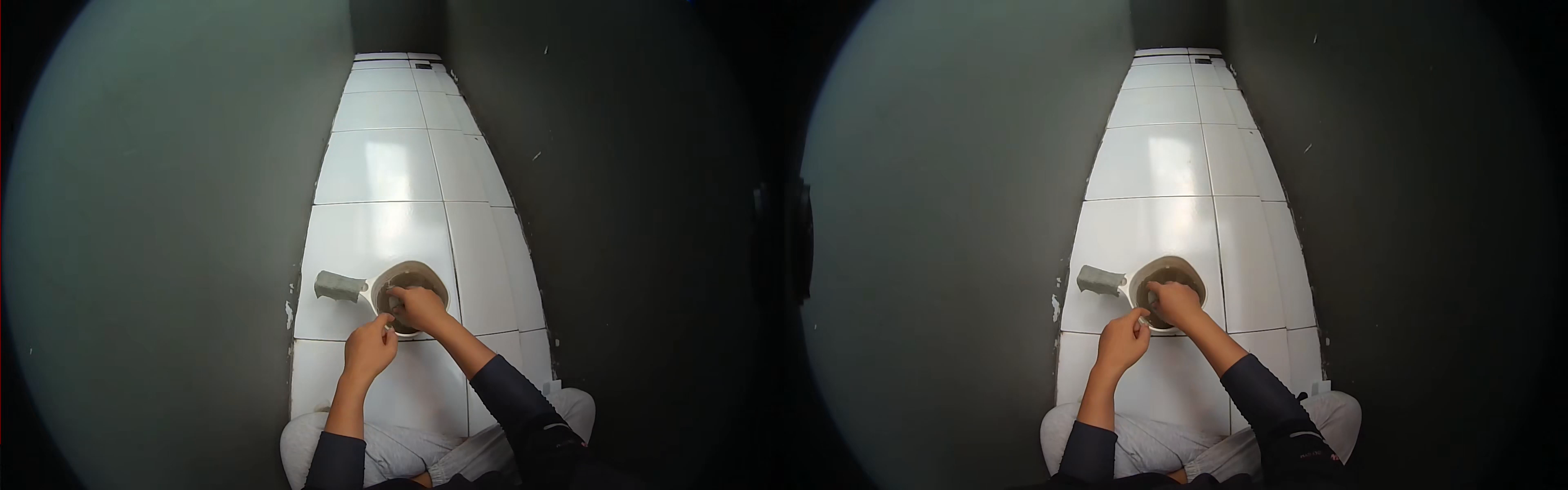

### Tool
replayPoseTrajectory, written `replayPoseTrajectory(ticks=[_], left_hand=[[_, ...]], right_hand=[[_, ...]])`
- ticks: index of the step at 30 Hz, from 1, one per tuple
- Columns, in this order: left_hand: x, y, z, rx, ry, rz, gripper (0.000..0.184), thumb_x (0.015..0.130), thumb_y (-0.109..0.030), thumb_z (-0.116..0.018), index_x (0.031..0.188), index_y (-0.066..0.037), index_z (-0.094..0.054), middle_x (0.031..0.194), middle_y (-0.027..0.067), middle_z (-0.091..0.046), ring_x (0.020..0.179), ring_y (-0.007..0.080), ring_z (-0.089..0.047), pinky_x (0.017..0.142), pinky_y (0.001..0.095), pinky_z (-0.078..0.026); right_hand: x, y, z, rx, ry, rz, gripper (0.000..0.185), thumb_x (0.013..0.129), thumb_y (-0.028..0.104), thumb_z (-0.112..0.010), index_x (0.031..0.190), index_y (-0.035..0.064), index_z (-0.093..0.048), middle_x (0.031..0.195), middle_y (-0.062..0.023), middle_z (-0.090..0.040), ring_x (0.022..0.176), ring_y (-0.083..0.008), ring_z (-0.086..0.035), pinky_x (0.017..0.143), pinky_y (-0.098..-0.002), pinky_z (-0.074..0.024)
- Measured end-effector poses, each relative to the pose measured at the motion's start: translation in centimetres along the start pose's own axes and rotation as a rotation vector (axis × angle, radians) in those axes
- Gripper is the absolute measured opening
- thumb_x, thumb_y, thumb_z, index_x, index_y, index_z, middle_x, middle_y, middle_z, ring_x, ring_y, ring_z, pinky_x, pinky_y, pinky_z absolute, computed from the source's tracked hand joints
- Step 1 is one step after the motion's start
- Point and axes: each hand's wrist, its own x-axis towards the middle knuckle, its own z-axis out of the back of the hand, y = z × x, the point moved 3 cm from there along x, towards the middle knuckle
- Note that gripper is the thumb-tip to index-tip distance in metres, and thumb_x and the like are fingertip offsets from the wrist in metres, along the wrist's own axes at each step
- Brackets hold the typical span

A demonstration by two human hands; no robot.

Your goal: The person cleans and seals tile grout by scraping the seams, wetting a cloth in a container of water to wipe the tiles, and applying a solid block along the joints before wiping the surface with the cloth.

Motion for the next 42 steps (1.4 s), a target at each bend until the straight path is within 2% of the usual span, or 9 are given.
replayPoseTrajectory(ticks=[9,17,20,29,33,35,37,39,42], left_hand=[[0.5,0.3,-0.9,-0.009,-0.248,-0.263,0.01,0.086,-0.013,-0.056,0.086,-0.004,-0.062,0.086,0.011,-0.057,0.084,0.0308,-0.057,0.073,0.0418,-0.047],[0.6,0.7,-1.2,-0.013,-0.25,-0.263,0.008,0.084,-0.012,-0.06,0.082,-0.004,-0.06,0.085,0.0102,-0.056,0.084,0.0302,-0.057,0.073,0.0416,-0.046],[0.5,0.8,-0.8,0.013,-0.276,-0.239,0.011,0.084,-0.012,-0.061,0.08,-0.003,-0.058,0.083,0.0097,-0.055,0.077,0.0269,-0.058,0.069,0.0383,-0.047],[-2.8,1.3,2.8,-0.04,-0.279,-0.114,0.021,0.084,-0.017,-0.065,0.076,0.0,-0.054,0.077,0.0108,-0.053,0.065,0.0239,-0.056,0.062,0.0353,-0.046],[-5.2,5.3,3.6,0.168,-0.061,0.042,0.03,0.085,-0.03,-0.063,0.082,-0.001,-0.059,0.085,0.0139,-0.059,0.075,0.028,-0.06,0.069,0.0394,-0.048],[-6.6,8.3,3.6,0.529,0.249,0.207,0.041,0.084,-0.042,-0.063,0.093,-0.002,-0.063,0.1,0.0134,-0.064,0.096,0.0302,-0.062,0.08,0.041,-0.051],[-7.1,11.9,3.5,0.614,0.423,0.32,0.051,0.08,-0.048,-0.065,0.103,-0.002,-0.063,0.11,0.0149,-0.062,0.105,0.0312,-0.059,0.086,0.0404,-0.049],[-7.6,14.2,3.5,0.691,0.597,0.436,0.064,0.077,-0.054,-0.066,0.113,-0.002,-0.062,0.121,0.0165,-0.06,0.115,0.0321,-0.056,0.093,0.0398,-0.048],[-8.2,14.2,4.5,0.61,0.877,0.593,0.094,0.066,-0.066,-0.067,0.13,0.0,-0.051,0.137,0.0206,-0.047,0.124,0.0342,-0.049,0.101,0.0413,-0.041]], right_hand=[[-0.5,1.2,0.9,-0.132,-0.035,-0.04,0.035,0.08,0.029,-0.064,0.108,0.0104,-0.054,0.094,-0.013,-0.065,0.09,-0.0337,-0.062,0.071,-0.0458,-0.0523],[0.0,0.0,0.0,0.046,-0.166,-0.065,0.057,0.066,0.007,-0.069,0.118,0.0106,-0.047,0.104,-0.0197,-0.056,0.089,-0.0418,-0.059,0.074,-0.0473,-0.0515],[-0.3,0.4,0.4,0.085,-0.17,-0.04,0.051,0.068,0.001,-0.064,0.116,0.0061,-0.048,0.108,-0.0219,-0.053,0.087,-0.0422,-0.061,0.071,-0.0503,-0.0528],[-1.0,1.0,2.0,0.133,-0.269,0.073,0.042,0.072,0.008,-0.06,0.114,0.0073,-0.054,0.103,-0.0211,-0.058,0.087,-0.0377,-0.061,0.079,-0.0446,-0.051],[0.1,0.1,1.7,0.316,-0.423,-0.045,0.042,0.08,0.018,-0.055,0.121,0.006,-0.052,0.105,-0.0197,-0.06,0.091,-0.0341,-0.061,0.082,-0.0424,-0.049],[-0.5,0.8,2.3,1.002,-0.255,-0.418,0.043,0.082,0.025,-0.058,0.121,0.0049,-0.052,0.106,-0.0164,-0.061,0.094,-0.0286,-0.061,0.085,-0.0393,-0.0475],[0.4,-0.7,0.9,0.919,-0.295,-0.348,0.045,0.08,0.026,-0.063,0.118,0.0052,-0.054,0.106,-0.0138,-0.062,0.093,-0.0245,-0.06,0.085,-0.0362,-0.0473],[0.2,-0.9,0.6,0.718,-0.308,-0.303,0.041,0.078,0.02,-0.067,0.116,0.0075,-0.055,0.102,-0.0084,-0.059,0.086,-0.0129,-0.057,0.065,-0.0272,-0.0494],[-0.3,-0.4,0.2,0.481,-0.463,-0.163,0.038,0.07,0.013,-0.071,0.105,0.0053,-0.058,0.095,-0.0108,-0.06,0.086,-0.0243,-0.059,0.073,-0.0343,-0.0486]])
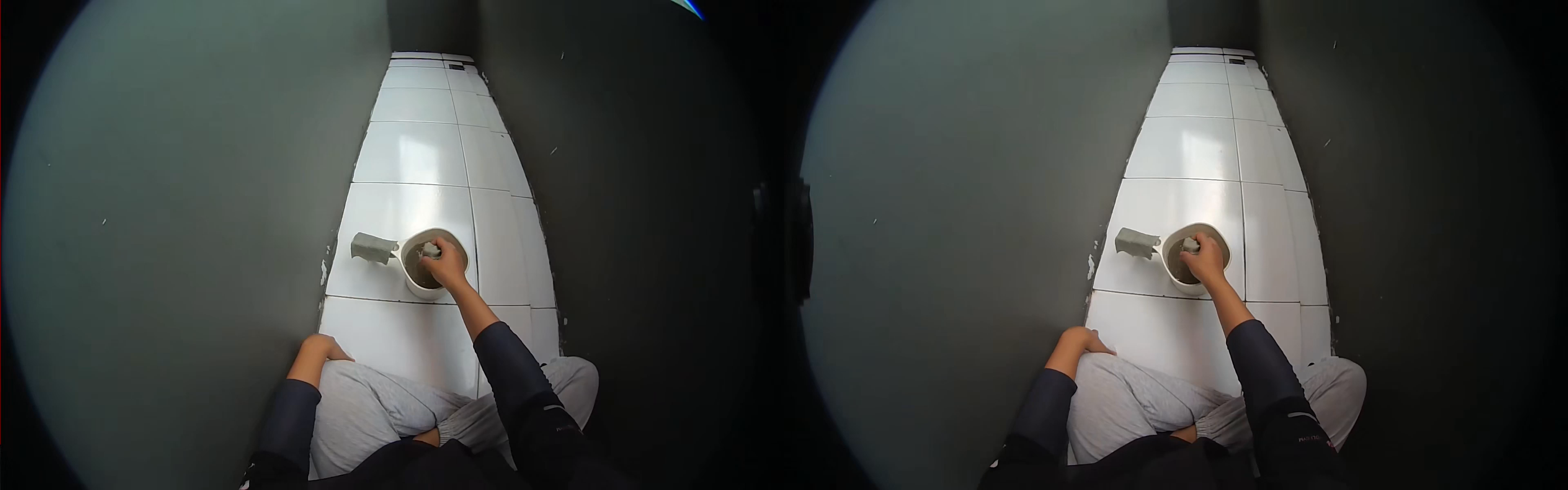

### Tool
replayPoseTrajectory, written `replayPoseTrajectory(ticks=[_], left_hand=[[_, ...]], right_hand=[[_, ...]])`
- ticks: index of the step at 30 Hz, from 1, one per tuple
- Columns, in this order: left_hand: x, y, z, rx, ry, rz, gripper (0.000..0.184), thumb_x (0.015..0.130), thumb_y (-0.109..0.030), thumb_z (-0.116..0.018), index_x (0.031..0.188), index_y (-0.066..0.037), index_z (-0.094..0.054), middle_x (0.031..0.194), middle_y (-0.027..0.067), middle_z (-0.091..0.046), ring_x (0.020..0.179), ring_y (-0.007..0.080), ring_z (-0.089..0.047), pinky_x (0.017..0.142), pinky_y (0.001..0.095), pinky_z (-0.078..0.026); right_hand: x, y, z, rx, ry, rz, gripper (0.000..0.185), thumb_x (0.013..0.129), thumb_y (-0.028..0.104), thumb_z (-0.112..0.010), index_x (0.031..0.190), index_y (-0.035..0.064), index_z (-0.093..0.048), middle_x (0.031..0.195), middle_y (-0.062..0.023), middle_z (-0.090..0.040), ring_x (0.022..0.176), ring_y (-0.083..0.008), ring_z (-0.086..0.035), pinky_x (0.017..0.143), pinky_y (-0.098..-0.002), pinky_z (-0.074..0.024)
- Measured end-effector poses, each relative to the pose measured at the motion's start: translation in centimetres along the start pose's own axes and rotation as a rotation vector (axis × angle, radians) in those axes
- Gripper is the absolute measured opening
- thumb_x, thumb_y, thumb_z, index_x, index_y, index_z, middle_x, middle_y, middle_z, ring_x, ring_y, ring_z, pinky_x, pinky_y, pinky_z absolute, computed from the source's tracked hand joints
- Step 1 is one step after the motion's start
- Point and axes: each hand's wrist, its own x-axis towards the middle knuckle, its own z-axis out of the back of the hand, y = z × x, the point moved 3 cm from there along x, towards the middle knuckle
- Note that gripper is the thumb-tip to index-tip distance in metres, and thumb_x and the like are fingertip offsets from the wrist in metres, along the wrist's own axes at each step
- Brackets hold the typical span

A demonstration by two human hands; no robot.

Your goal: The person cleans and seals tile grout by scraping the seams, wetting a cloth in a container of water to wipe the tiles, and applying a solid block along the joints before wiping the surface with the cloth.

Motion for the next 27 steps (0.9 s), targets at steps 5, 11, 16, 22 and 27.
replayPoseTrajectory(ticks=[5,11,16,22,27], left_hand=[[5.6,1.9,-2.6,-0.052,0.216,0.002,0.082,0.07,-0.067,-0.065,0.124,-0.006,-0.059,0.135,0.0156,-0.051,0.122,0.0313,-0.051,0.099,0.0396,-0.041],[5.8,1.5,-2.2,0.004,0.211,-0.097,0.079,0.071,-0.066,-0.064,0.122,-0.005,-0.061,0.133,0.0161,-0.053,0.121,0.031,-0.052,0.099,0.0389,-0.041],[7.2,1.7,-2.7,0.038,0.102,-0.228,0.077,0.073,-0.067,-0.062,0.117,-0.003,-0.063,0.128,0.0157,-0.057,0.117,0.0312,-0.054,0.097,0.0392,-0.042],[6.4,0.6,-1.6,-0.083,-0.09,-0.211,0.08,0.069,-0.069,-0.063,0.105,0.002,-0.068,0.113,0.022,-0.064,0.103,0.0339,-0.061,0.089,0.0407,-0.046],[5.3,-1.3,-0.8,-0.162,-0.299,-0.375,0.052,0.075,-0.049,-0.07,0.089,0.001,-0.063,0.077,0.0175,-0.067,0.067,0.03,-0.065,0.062,0.0386,-0.051]], right_hand=[[-0.8,1.3,0.4,-0.071,-0.024,0.1,0.034,0.066,0.006,-0.069,0.098,0.0038,-0.058,0.092,-0.0145,-0.06,0.091,-0.0357,-0.057,0.081,-0.0389,-0.0463],[-1.3,2.3,0.3,-0.02,0.017,0.148,0.035,0.068,-0.004,-0.061,0.101,0.0068,-0.061,0.095,-0.0153,-0.059,0.095,-0.036,-0.057,0.082,-0.0421,-0.0461],[-1.6,2.2,-0.2,-0.109,-0.018,0.177,0.033,0.071,-0.003,-0.064,0.101,0.0108,-0.062,0.096,-0.0134,-0.058,0.094,-0.0351,-0.058,0.081,-0.0428,-0.0469],[-2.2,2.7,-0.5,-0.223,0.014,0.127,0.026,0.075,0.013,-0.072,0.099,0.0123,-0.063,0.097,-0.0115,-0.059,0.095,-0.0332,-0.059,0.079,-0.0434,-0.0478],[-2.4,3.9,-0.2,-0.345,0.062,0.035,0.026,0.077,0.03,-0.073,0.089,0.0094,-0.066,0.09,-0.0129,-0.065,0.088,-0.0325,-0.062,0.073,-0.0445,-0.0491]])
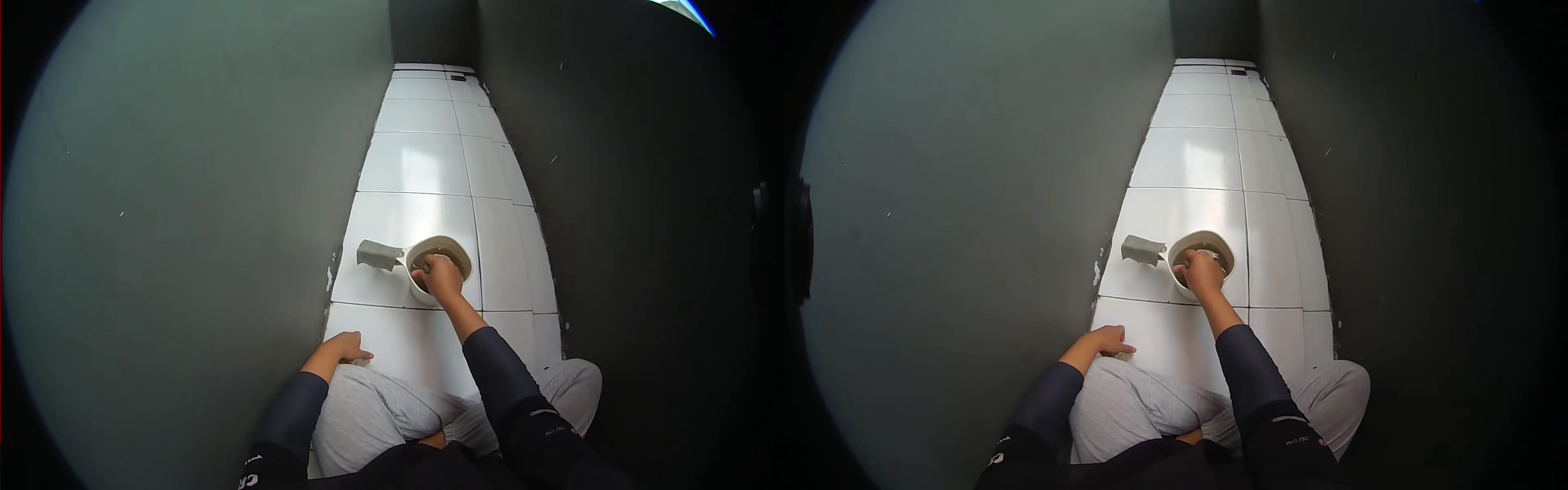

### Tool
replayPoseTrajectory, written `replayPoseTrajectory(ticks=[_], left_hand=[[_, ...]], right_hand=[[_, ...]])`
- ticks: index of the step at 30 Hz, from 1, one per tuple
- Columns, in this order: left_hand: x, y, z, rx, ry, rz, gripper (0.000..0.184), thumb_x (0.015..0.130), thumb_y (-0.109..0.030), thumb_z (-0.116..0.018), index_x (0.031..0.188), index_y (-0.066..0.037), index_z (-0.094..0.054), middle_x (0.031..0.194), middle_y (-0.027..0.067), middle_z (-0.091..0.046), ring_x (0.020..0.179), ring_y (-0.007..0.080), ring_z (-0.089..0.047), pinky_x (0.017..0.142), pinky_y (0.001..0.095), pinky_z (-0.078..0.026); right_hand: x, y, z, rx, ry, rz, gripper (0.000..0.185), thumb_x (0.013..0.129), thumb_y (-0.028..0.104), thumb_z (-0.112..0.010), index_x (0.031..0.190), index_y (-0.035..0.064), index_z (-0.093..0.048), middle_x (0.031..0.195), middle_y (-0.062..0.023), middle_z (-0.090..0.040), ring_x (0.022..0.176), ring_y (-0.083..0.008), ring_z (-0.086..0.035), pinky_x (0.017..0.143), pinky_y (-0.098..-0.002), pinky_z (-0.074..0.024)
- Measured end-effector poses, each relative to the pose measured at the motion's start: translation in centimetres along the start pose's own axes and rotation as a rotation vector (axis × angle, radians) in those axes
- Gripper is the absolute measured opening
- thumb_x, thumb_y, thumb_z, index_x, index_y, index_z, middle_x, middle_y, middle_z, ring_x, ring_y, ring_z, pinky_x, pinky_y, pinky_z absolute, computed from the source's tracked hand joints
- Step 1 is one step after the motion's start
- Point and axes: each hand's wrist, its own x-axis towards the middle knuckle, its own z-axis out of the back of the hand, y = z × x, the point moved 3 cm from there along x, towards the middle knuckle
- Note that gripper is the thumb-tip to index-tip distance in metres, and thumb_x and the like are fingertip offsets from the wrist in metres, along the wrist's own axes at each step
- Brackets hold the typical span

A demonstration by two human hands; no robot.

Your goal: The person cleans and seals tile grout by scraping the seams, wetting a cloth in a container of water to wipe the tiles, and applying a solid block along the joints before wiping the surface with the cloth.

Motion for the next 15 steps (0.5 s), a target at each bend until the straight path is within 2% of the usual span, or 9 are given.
replayPoseTrajectory(ticks=[1,3,5,7,10,12,13,14,15], left_hand=[[-0.2,-0.3,0.0,-0.001,0.002,0.001,0.052,0.075,-0.049,-0.07,0.089,0.001,-0.063,0.077,0.0175,-0.067,0.067,0.03,-0.065,0.062,0.0386,-0.051],[-0.4,-0.8,-0.2,-0.182,0.048,-0.068,0.039,0.076,-0.036,-0.073,0.089,-0.002,-0.059,0.072,0.0138,-0.066,0.061,0.0228,-0.063,0.055,0.0347,-0.05],[0.5,-0.3,-1.0,-0.172,0.097,-0.065,0.036,0.077,-0.034,-0.073,0.089,-0.003,-0.059,0.07,0.0123,-0.065,0.059,0.0204,-0.062,0.053,0.0332,-0.05],[0.1,-1.3,-0.1,-0.151,0.131,-0.07,0.033,0.077,-0.032,-0.073,0.089,-0.004,-0.059,0.068,0.0108,-0.064,0.056,0.0179,-0.061,0.051,0.0317,-0.049],[-0.4,-2.8,1.3,-0.134,0.074,-0.123,0.032,0.076,-0.03,-0.07,0.092,-0.004,-0.06,0.076,0.0127,-0.064,0.066,0.0224,-0.063,0.06,0.0336,-0.051],[-0.6,-4.0,2.4,-0.037,-0.23,-0.373,0.032,0.074,-0.027,-0.068,0.096,-0.003,-0.061,0.088,0.0159,-0.061,0.081,0.0276,-0.061,0.072,0.0358,-0.051],[-1.6,-5.6,3.5,-0.102,-0.229,-0.308,0.036,0.072,-0.026,-0.067,0.099,-0.003,-0.062,0.098,0.0182,-0.058,0.091,0.0318,-0.058,0.082,0.0379,-0.048],[-2.5,-7.4,4.1,-0.103,-0.228,-0.309,0.036,0.072,-0.026,-0.067,0.099,-0.003,-0.062,0.098,0.0182,-0.058,0.091,0.0318,-0.058,0.082,0.0379,-0.048],[-3.1,-8.9,4.9,-0.199,-0.345,-0.31,0.035,0.072,-0.025,-0.066,0.098,-0.002,-0.062,0.097,0.0177,-0.058,0.089,0.0317,-0.058,0.081,0.0381,-0.048]], right_hand=[[0.0,0.2,0.0,-0.047,0.033,-0.019,0.029,0.078,0.036,-0.071,0.087,0.0085,-0.066,0.086,-0.0134,-0.067,0.085,-0.0327,-0.064,0.071,-0.045,-0.0496],[0.2,0.4,0.0,-0.043,0.076,-0.049,0.033,0.081,0.041,-0.067,0.086,0.0084,-0.067,0.083,-0.0139,-0.067,0.081,-0.0333,-0.064,0.069,-0.0454,-0.05],[0.1,0.2,-0.3,-0.04,0.114,-0.079,0.039,0.083,0.047,-0.063,0.085,0.0083,-0.067,0.079,-0.0144,-0.068,0.077,-0.0338,-0.065,0.068,-0.0459,-0.0504],[0.2,0.3,-0.5,-0.104,0.096,-0.054,0.045,0.089,0.05,-0.052,0.084,0.0086,-0.069,0.079,-0.0154,-0.068,0.075,-0.0351,-0.065,0.068,-0.0464,-0.0511],[0.2,1.0,-0.1,-0.14,0.107,-0.025,0.048,0.093,0.048,-0.045,0.083,0.0079,-0.07,0.079,-0.0169,-0.068,0.074,-0.0361,-0.065,0.068,-0.047,-0.0517],[0.0,1.0,-0.1,-0.131,0.119,-0.048,0.048,0.094,0.044,-0.044,0.081,0.0064,-0.071,0.078,-0.0181,-0.068,0.074,-0.037,-0.066,0.068,-0.0477,-0.0521],[0.0,0.9,-0.3,-0.144,0.135,-0.05,0.048,0.094,0.044,-0.043,0.081,0.0061,-0.071,0.078,-0.0185,-0.067,0.074,-0.0372,-0.066,0.068,-0.0479,-0.0521],[0.2,0.9,-0.3,-0.157,0.145,-0.047,0.049,0.094,0.044,-0.043,0.081,0.0059,-0.071,0.078,-0.0188,-0.067,0.074,-0.0375,-0.066,0.068,-0.0481,-0.0521],[0.4,1.0,-0.2,-0.16,0.143,-0.046,0.049,0.094,0.044,-0.043,0.081,0.0059,-0.071,0.078,-0.0188,-0.067,0.074,-0.0375,-0.066,0.068,-0.0481,-0.0521]])
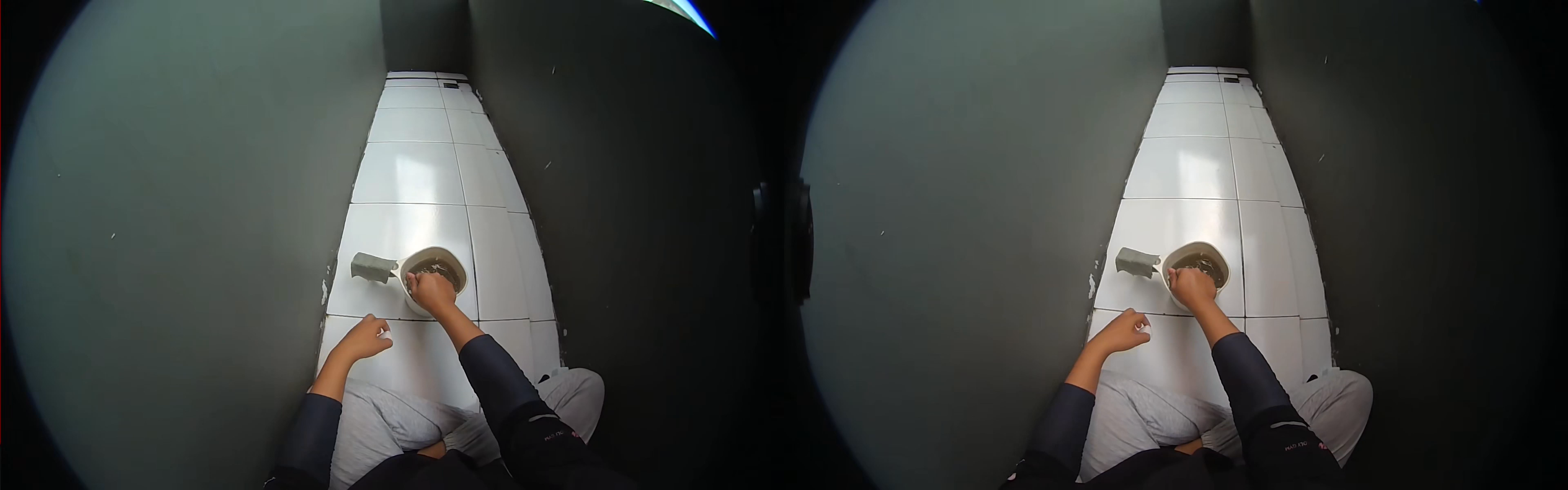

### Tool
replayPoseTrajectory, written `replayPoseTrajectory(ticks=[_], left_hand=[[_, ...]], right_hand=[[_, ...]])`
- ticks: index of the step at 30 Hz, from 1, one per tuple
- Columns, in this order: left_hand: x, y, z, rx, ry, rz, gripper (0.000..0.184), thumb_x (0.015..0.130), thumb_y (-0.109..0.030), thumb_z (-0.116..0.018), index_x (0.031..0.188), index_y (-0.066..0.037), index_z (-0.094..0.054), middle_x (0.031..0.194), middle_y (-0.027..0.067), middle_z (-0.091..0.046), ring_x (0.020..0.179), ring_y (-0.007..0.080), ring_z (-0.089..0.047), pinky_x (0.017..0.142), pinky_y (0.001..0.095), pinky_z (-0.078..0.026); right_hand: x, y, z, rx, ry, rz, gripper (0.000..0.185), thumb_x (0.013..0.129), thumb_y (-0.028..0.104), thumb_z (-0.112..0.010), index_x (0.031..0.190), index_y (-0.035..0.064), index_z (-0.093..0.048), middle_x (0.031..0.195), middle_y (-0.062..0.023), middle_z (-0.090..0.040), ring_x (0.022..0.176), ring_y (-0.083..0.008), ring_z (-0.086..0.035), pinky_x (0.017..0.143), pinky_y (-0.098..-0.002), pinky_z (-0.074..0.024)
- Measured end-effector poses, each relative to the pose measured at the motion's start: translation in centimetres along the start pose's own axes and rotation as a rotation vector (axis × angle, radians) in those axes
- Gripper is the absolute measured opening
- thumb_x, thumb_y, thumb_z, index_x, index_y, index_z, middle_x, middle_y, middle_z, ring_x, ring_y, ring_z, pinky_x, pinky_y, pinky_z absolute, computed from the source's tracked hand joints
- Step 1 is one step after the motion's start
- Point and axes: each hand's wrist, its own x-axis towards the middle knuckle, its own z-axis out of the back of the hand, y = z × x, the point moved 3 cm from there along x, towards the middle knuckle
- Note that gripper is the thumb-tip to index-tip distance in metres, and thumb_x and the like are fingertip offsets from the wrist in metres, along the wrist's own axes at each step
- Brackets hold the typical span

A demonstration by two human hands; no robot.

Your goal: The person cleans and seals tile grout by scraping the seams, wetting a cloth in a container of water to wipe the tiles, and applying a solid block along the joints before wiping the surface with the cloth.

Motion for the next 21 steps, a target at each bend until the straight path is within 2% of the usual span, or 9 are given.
replayPoseTrajectory(ticks=[4,5,7,11,13,14,18,20,21], left_hand=[[0.8,-3.8,-0.5,-0.201,-0.366,-0.066,0.03,0.073,-0.022,-0.064,0.095,-0.001,-0.061,0.094,0.0163,-0.06,0.088,0.0313,-0.059,0.081,0.0383,-0.047],[0.8,-4.4,-1.1,-0.209,-0.352,-0.067,0.03,0.073,-0.022,-0.064,0.095,-0.001,-0.061,0.094,0.0163,-0.06,0.088,0.0313,-0.059,0.081,0.0383,-0.047],[0.9,-5.1,-1.8,-0.433,-0.411,-0.003,0.025,0.081,-0.021,-0.056,0.098,-0.003,-0.06,0.091,0.0085,-0.06,0.085,0.019,-0.055,0.075,0.0307,-0.045],[1.0,-5.3,-3.0,-0.823,-0.369,0.007,0.024,0.088,-0.025,-0.046,0.095,-0.007,-0.06,0.089,0.0038,-0.06,0.087,0.0142,-0.054,0.075,0.0286,-0.042],[1.4,-5.5,-3.2,-1.065,-0.258,0.085,0.03,0.092,-0.031,-0.037,0.093,-0.011,-0.06,0.09,0.0,-0.059,0.086,0.0111,-0.053,0.075,0.028,-0.041],[1.8,-5.6,-3.7,-1.11,-0.233,0.046,0.037,0.092,-0.04,-0.035,0.09,-0.014,-0.061,0.086,-0.0016,-0.059,0.082,0.0093,-0.053,0.074,0.027,-0.041],[2.6,-7.1,-5.1,-1.305,-0.127,0.078,0.037,0.093,-0.044,-0.043,0.09,-0.011,-0.059,0.085,-0.0012,-0.058,0.081,0.0085,-0.052,0.073,0.0259,-0.041],[2.8,-8.7,-5.3,-1.163,-0.198,0.055,0.03,0.091,-0.038,-0.058,0.087,-0.009,-0.057,0.083,-0.0008,-0.057,0.081,0.0075,-0.052,0.072,0.024,-0.043],[2.9,-9.0,-5.6,-1.167,-0.199,0.056,0.03,0.091,-0.038,-0.058,0.087,-0.009,-0.057,0.083,-0.0008,-0.057,0.081,0.0075,-0.052,0.072,0.024,-0.043]], right_hand=[[-0.2,0.3,0.3,-0.024,0.004,0.022,0.047,0.093,0.04,-0.043,0.078,0.0062,-0.072,0.078,-0.0193,-0.067,0.074,-0.0385,-0.066,0.069,-0.0479,-0.0521],[-0.4,0.2,0.3,-0.03,0.015,0.03,0.046,0.093,0.04,-0.043,0.078,0.007,-0.072,0.077,-0.0194,-0.067,0.074,-0.0387,-0.066,0.069,-0.0477,-0.0521],[-0.6,-0.3,0.2,0.005,-0.005,0.025,0.044,0.091,0.039,-0.045,0.075,0.0084,-0.072,0.075,-0.0191,-0.067,0.073,-0.0391,-0.065,0.068,-0.0478,-0.0516],[-0.1,-1.8,0.5,0.287,-0.071,0.062,0.042,0.09,0.04,-0.048,0.074,0.0069,-0.068,0.072,-0.0171,-0.065,0.068,-0.0367,-0.062,0.067,-0.0449,-0.0488],[0.3,-3.1,2.0,0.494,-0.099,0.295,0.037,0.091,0.036,-0.049,0.078,0.0054,-0.064,0.076,-0.0152,-0.059,0.076,-0.0317,-0.057,0.073,-0.0388,-0.0466],[0.2,-4.3,2.7,0.426,-0.091,0.313,0.022,0.089,0.026,-0.052,0.089,0.0061,-0.06,0.09,-0.0136,-0.052,0.083,-0.0278,-0.049,0.077,-0.0354,-0.0439],[-2.6,-6.7,7.9,0.354,0.087,0.22,0.022,0.085,0.017,-0.052,0.105,0.0106,-0.056,0.103,-0.0122,-0.047,0.088,-0.0256,-0.048,0.076,-0.0345,-0.0445],[-4.6,-6.8,9.9,0.676,0.424,0.016,0.044,0.079,0.006,-0.052,0.122,0.0139,-0.048,0.107,-0.0102,-0.041,0.089,-0.0211,-0.049,0.077,-0.0316,-0.0459],[-5.4,-7.0,10.6,0.673,0.427,0.015,0.044,0.079,0.006,-0.052,0.122,0.0139,-0.048,0.107,-0.0102,-0.041,0.089,-0.0211,-0.049,0.077,-0.0316,-0.0459]])
